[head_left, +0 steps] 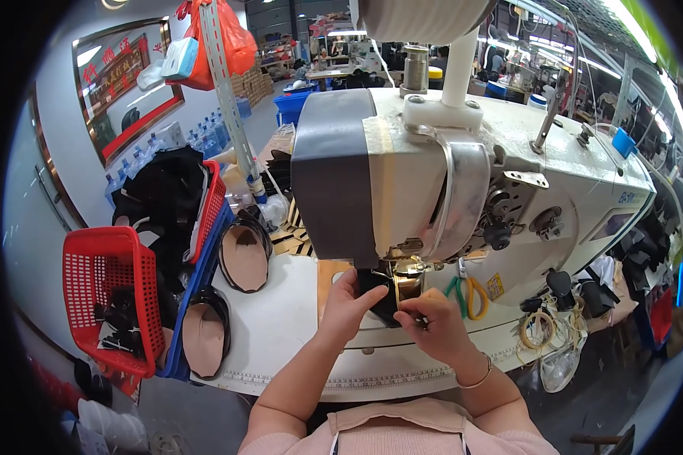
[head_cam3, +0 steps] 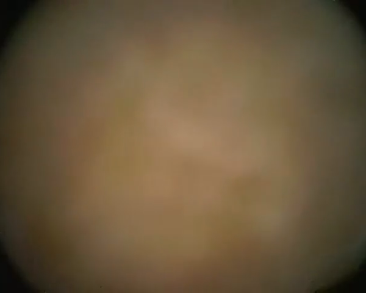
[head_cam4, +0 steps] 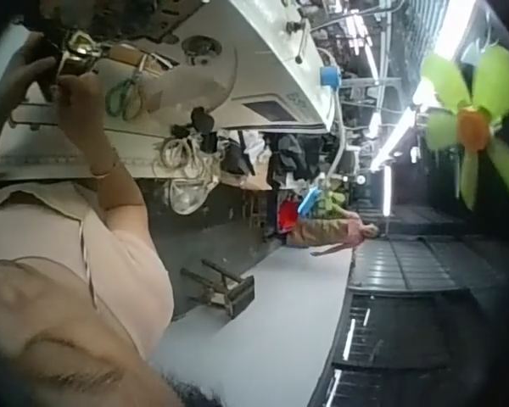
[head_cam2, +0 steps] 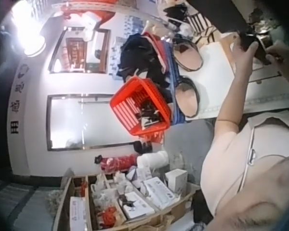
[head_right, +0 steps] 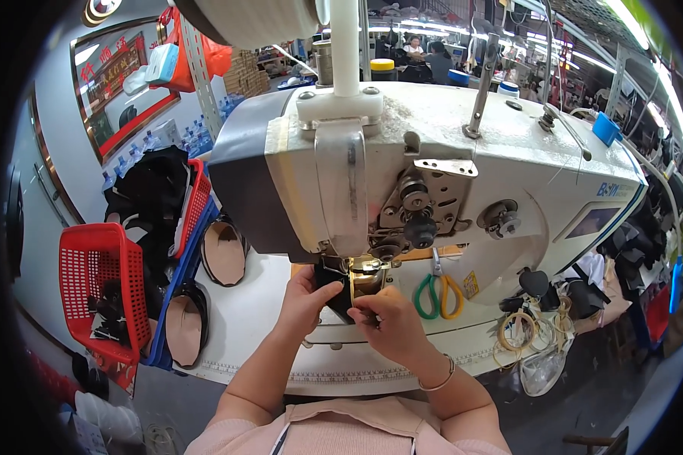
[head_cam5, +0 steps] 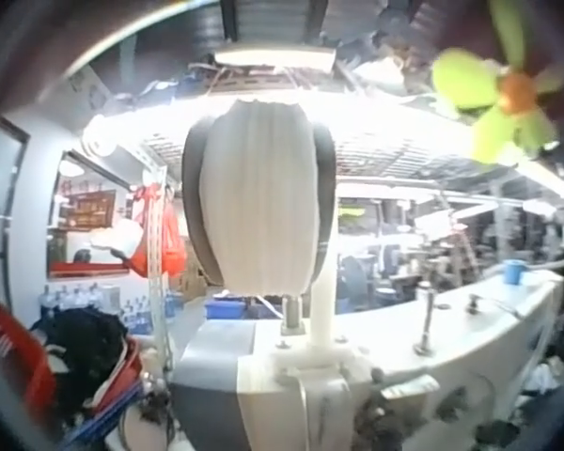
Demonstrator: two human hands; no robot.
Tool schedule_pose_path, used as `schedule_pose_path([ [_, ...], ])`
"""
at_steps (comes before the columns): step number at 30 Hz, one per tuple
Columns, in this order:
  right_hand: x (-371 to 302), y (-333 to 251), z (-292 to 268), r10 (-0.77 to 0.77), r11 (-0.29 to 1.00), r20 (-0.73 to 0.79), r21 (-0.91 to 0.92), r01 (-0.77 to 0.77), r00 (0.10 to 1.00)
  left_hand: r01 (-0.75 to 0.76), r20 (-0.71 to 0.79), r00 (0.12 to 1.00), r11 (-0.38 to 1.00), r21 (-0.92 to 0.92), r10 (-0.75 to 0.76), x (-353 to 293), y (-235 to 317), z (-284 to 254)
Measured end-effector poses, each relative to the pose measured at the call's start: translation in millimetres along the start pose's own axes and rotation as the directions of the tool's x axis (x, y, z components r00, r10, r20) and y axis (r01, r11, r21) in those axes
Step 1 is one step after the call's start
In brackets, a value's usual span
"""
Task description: Stitching the upper components of a shoe using an industrial sewing machine.
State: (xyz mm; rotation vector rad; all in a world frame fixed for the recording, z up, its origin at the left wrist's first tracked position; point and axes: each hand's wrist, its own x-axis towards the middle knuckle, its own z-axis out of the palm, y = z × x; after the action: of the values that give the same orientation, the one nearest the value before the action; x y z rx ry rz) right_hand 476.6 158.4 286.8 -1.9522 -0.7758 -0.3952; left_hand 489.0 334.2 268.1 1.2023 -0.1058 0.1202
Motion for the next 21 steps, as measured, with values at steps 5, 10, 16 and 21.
schedule_pose_path([
  [5, 6, -1, 5, 0.023, 1.0, -0.073, 0.012, -0.022, 0.997, 0.054, 0.01, 0.999, 0.998, 0.017, -0.054, 12, -1, -6],
  [10, 7, 3, 6, 0.026, 1.0, -0.068, 0.0, -0.026, 0.997, -0.017, -0.001, 1.0, 0.995, 0.098, 0.017, 10, 4, -2],
  [16, 13, 8, 11, 0.071, 0.997, -0.113, 0.025, -0.068, 0.991, 0.037, 0.02, 0.999, 0.992, 0.117, -0.04, 20, 5, -13],
  [21, 9, 48, 5, 0.265, 0.955, -0.347, 0.221, -0.196, 0.9, 0.042, -0.067, 0.997, 0.999, -0.031, -0.044, 7, -6, -7],
])
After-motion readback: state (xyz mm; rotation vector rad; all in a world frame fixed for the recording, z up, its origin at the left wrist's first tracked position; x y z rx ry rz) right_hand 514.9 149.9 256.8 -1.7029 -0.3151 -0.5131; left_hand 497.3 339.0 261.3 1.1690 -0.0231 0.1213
